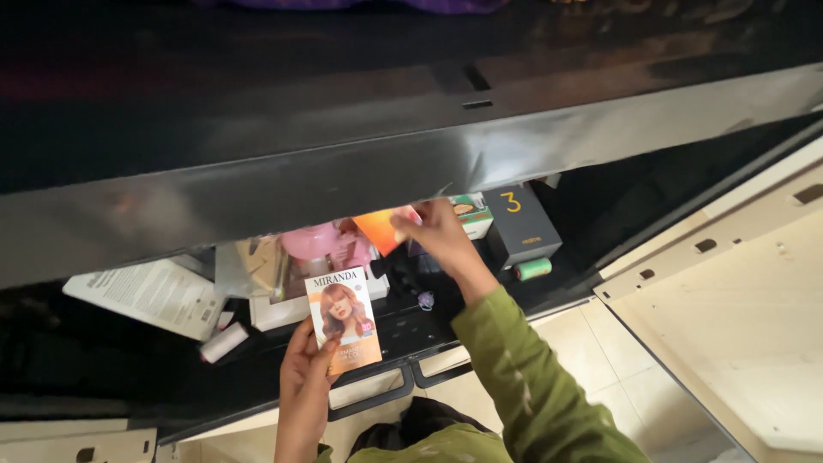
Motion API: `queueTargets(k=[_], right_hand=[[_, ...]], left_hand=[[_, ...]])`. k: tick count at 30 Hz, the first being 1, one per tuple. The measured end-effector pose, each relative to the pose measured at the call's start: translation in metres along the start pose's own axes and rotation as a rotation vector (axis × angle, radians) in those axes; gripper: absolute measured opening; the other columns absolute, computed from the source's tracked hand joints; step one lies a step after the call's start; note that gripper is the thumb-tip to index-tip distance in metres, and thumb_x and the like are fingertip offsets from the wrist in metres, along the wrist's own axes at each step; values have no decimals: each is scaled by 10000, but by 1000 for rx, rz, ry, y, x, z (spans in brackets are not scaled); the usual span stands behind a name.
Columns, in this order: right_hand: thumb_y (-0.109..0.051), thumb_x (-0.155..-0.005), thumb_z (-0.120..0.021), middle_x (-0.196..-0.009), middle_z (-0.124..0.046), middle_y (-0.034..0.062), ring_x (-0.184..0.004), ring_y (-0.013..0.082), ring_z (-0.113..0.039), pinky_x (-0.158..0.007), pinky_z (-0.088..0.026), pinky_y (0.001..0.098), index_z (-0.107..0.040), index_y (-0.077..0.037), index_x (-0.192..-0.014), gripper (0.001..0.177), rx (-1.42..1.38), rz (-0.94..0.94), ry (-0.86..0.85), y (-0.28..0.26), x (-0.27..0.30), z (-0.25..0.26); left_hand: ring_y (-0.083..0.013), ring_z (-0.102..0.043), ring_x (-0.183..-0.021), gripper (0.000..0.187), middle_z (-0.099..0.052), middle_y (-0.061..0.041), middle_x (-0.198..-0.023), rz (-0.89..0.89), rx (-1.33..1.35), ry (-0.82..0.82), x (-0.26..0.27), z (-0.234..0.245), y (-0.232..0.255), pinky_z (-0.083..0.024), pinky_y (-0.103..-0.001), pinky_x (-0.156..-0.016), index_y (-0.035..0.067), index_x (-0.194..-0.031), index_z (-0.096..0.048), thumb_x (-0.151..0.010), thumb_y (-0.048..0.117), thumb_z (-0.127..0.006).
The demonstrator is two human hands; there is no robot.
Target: The person repeatedly takes items from a cluttered cabinet and places them on a nearby bed. Items handled include a black case, a roll of tape, a phone box, a plastic container, small boxes, hair clips, and a purple box. The person walks back and forth between the cabinet and the bed multiple times.
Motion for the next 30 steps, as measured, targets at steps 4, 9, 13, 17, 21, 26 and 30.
queueTargets(k=[4, 9, 13, 17, 21, 26, 30], right_hand=[[-101, -895, -757, -1010, -678, 18, -896, 89, -643, -694, -604, 282, -551, -130, -1255, 416, -450, -99, 43, -3, 55, 19], [-135, -898, -737, -1093, -718, -32, -856, 46, -631, -623, -603, 238, -589, -123, -1382, 506, -415, -236, 162, 0, 118, 47], [-113, -865, -751, -1163, -737, 111, -977, 218, -729, -718, -659, 339, -578, -44, -1351, 520, -569, -280, 269, 19, 160, 63], [-98, -867, -763, -1073, -765, 122, -890, 207, -743, -675, -643, 339, -549, -72, -1299, 483, -638, -287, 411, 41, 202, 78], [-85, -881, -717, -1117, -767, 167, -942, 268, -732, -813, -620, 434, -531, -81, -1320, 477, -697, -374, 543, 35, 244, 93], [-96, -925, -674, -1022, -782, 135, -937, 274, -741, -808, -611, 452, -563, -82, -1323, 413, -703, -367, 717, 49, 302, 114], [-87, -925, -666, -1034, -780, 160, -954, 297, -740, -818, -608, 484, -564, -76, -1312, 401, -733, -369, 846, 55, 345, 130]], left_hand=[[-266, -663, -1243, 547, -716, -136, -1347, 33, -104, -20, 8, -18, 13, -551, -460, -940, 55, -1462, -541, -917, 53, -597], [-295, -689, -1198, 529, -727, -163, -1311, 21, -113, -161, 2, -29, -2, -578, -490, -923, 28, -1442, -539, -917, 52, -599], [-284, -664, -1225, 577, -700, -167, -1365, 57, -97, -241, -6, -40, -19, -561, -477, -928, 31, -1473, -504, -905, 39, -606], [-290, -690, -1159, 541, -727, -216, -1292, 62, -104, -385, -8, -56, -37, -544, -408, -930, -7, -1443, -525, -909, 31, -609], [-294, -682, -1166, 573, -713, -196, -1315, 142, -150, -462, -10, -73, -66, -547, -431, -887, 22, -1460, -501, -901, 63, -624], [-306, -684, -1207, 598, -691, -208, -1386, 207, -192, -636, 5, -107, -93, -553, -421, -914, 19, -1453, -500, -877, 80, -647], [-286, -659, -1231, 578, -680, -217, -1395, 245, -211, -739, 20, -134, -122, -523, -407, -1010, -5, -1439, -498, -881, 55, -639]])
Point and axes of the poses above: each hand's wrist, its own x-axis away from the middle knuckle, its own z-axis out of the back of the hand, y = z × x, the point moved 5 cm from there along -x, towards the middle knuckle
